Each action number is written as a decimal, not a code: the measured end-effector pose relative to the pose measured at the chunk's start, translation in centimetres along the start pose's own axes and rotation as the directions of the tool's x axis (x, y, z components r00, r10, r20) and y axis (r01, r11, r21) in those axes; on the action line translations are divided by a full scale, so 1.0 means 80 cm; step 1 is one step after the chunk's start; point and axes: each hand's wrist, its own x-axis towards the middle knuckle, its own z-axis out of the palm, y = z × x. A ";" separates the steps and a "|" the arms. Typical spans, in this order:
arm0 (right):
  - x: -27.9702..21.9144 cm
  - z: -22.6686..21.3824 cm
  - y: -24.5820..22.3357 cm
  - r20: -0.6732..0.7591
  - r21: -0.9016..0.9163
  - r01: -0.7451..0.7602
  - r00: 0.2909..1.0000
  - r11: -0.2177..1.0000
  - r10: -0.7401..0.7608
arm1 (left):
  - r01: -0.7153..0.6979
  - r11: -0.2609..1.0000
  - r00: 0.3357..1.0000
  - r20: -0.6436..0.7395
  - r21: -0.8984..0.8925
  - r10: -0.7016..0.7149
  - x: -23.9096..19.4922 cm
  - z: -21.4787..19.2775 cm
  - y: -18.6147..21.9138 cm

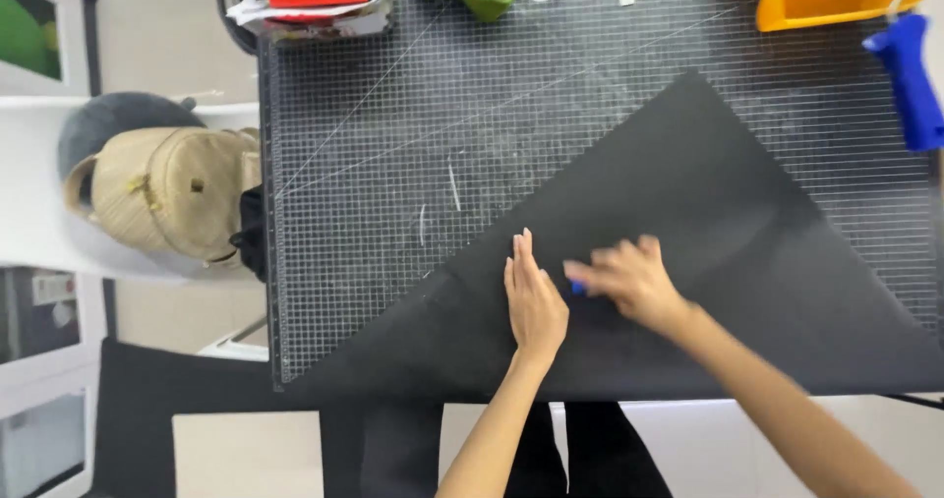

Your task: The person uses a paint roller to apply a white adhesive to a beige sheet, then flips and smooths it with a blue squeegee. They repeat the process on a second beige sheet, applying adhesive and smoothing the surface.

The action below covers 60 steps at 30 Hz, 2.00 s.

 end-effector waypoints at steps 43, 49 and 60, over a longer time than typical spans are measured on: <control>0.125 0.007 0.114 -0.033 0.008 0.167 0.985 0.986 -0.167 | -0.124 0.905 0.992 0.086 0.407 0.098 -0.002 0.006 0.015; 0.016 -0.056 0.105 0.081 0.104 0.193 0.976 0.976 -0.202 | -0.124 0.914 0.991 0.086 0.386 0.099 0.003 0.007 0.013; 0.032 0.011 -0.023 -0.015 -0.001 -0.042 0.999 0.999 0.042 | -0.018 1.000 1.000 -0.012 -0.017 0.017 -0.011 0.005 -0.012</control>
